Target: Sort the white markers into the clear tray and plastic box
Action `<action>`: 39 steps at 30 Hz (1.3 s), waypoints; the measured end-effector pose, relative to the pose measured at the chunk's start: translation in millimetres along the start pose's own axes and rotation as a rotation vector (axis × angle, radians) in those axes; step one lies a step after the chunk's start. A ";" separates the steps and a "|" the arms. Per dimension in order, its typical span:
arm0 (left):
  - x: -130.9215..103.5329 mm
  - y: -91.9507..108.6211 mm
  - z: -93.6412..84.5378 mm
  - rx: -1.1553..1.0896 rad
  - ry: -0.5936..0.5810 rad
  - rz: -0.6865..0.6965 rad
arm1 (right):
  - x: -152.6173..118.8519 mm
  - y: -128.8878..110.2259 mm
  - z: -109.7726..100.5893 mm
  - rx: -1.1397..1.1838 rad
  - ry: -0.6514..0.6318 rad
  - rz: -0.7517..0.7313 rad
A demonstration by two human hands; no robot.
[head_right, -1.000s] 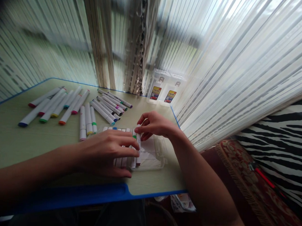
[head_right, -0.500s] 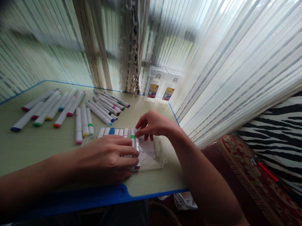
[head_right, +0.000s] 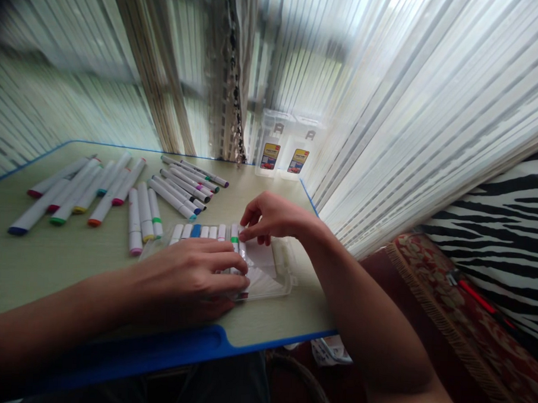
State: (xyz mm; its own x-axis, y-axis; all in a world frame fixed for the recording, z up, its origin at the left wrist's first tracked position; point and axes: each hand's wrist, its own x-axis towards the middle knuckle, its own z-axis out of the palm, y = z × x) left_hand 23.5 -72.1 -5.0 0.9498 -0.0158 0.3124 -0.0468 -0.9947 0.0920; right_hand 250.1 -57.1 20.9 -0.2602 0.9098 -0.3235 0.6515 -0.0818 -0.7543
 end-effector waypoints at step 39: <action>-24.6 -57.1 -13.8 -0.054 0.234 -0.436 | 6.8 5.5 -0.5 0.158 0.132 -0.134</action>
State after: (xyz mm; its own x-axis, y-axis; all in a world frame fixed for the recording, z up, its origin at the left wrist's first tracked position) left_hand -1.4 -13.6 -4.9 0.7896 0.4301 0.4376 0.3177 -0.8967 0.3081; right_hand 252.3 -51.2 14.8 -0.2348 0.9612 -0.1446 0.4952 -0.0097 -0.8687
